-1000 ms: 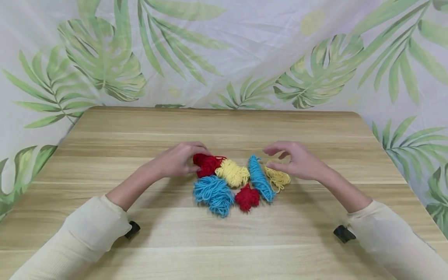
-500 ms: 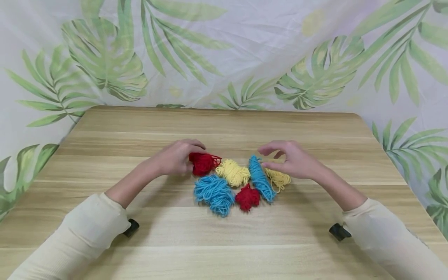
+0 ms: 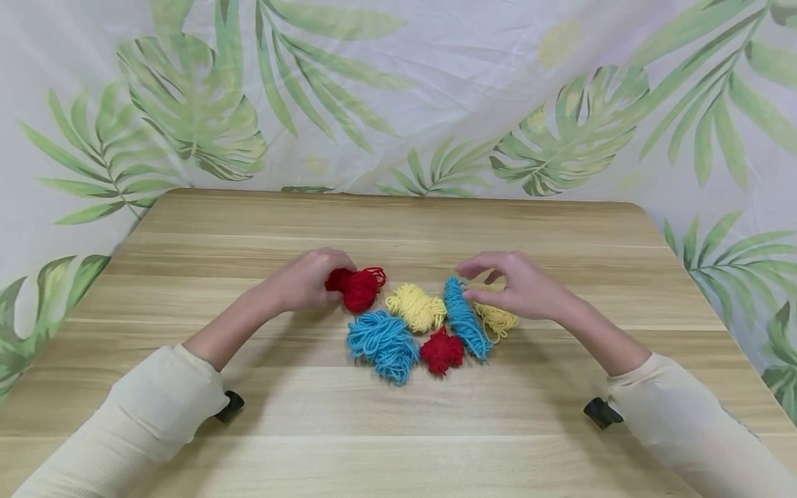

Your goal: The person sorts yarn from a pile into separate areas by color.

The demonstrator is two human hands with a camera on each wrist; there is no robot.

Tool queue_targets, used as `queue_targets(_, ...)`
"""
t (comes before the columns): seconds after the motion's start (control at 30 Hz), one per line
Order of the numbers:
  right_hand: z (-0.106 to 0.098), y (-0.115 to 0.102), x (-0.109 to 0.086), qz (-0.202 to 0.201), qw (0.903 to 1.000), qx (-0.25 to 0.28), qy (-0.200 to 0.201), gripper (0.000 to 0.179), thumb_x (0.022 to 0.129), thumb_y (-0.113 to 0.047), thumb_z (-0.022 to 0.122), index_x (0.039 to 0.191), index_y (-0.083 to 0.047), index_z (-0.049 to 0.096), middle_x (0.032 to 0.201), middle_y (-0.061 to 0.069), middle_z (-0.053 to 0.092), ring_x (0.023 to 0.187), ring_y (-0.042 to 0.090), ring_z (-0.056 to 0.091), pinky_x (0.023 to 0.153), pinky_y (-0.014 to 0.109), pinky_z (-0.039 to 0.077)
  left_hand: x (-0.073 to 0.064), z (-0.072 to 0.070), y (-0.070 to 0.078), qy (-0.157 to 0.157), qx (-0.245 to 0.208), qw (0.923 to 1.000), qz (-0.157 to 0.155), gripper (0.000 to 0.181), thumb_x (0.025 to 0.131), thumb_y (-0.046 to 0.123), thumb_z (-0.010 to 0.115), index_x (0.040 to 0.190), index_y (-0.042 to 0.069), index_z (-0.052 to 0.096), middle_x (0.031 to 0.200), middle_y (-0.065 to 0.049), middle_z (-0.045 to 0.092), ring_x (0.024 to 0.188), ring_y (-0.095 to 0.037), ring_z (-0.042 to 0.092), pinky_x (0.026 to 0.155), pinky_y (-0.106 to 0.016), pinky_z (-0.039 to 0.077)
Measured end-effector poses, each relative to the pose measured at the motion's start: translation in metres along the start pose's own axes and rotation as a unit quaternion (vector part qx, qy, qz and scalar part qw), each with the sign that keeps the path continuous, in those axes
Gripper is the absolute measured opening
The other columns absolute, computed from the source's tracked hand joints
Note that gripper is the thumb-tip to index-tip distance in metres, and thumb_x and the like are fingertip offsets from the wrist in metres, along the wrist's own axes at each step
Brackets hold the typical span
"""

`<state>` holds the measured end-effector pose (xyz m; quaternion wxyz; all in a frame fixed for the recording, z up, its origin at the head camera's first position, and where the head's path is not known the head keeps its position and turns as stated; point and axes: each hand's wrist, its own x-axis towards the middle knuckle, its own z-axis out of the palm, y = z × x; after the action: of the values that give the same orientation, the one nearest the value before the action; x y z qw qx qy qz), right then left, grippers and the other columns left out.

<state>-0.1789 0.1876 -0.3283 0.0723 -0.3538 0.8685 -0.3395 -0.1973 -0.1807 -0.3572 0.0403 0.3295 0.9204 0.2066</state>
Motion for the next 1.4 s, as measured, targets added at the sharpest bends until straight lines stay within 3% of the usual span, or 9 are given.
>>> queue_targets(0.23,0.002,-0.002,0.000,-0.003,1.0000,0.004,-0.008,0.041,0.094,-0.014,0.078,0.130,0.004,0.067,0.126,0.017,0.072,0.114,0.034,0.068,0.092,0.049,0.058,-0.004,0.000,-0.004,0.008,-0.015,0.9998,-0.008,0.031,0.083,-0.008,0.078,0.114,-0.007,0.071,0.111,-0.018,0.072,0.097,-0.029,0.067,0.085,-0.044,0.059)
queue_targets(0.9,0.012,-0.005,0.005,-0.022,0.9996,-0.004,-0.018,0.045,0.092,-0.017,0.080,0.132,-0.001,0.068,0.125,0.014,0.073,0.114,0.029,0.068,0.090,0.047,0.059,-0.034,-0.017,-0.021,0.051,-0.021,0.9976,-0.042,0.033,0.082,-0.007,0.078,0.114,-0.006,0.071,0.111,-0.019,0.072,0.102,-0.035,0.067,0.092,-0.053,0.055)
queue_targets(1.4,0.014,-0.008,0.006,-0.036,0.9989,-0.004,-0.030,0.043,0.092,-0.015,0.080,0.130,0.001,0.068,0.121,0.014,0.073,0.112,0.029,0.068,0.089,0.046,0.059,-0.054,-0.028,-0.031,0.078,-0.032,0.9913,-0.101,0.043,0.084,0.003,0.083,0.121,-0.006,0.064,0.105,-0.019,0.071,0.095,-0.033,0.066,0.085,-0.050,0.056)
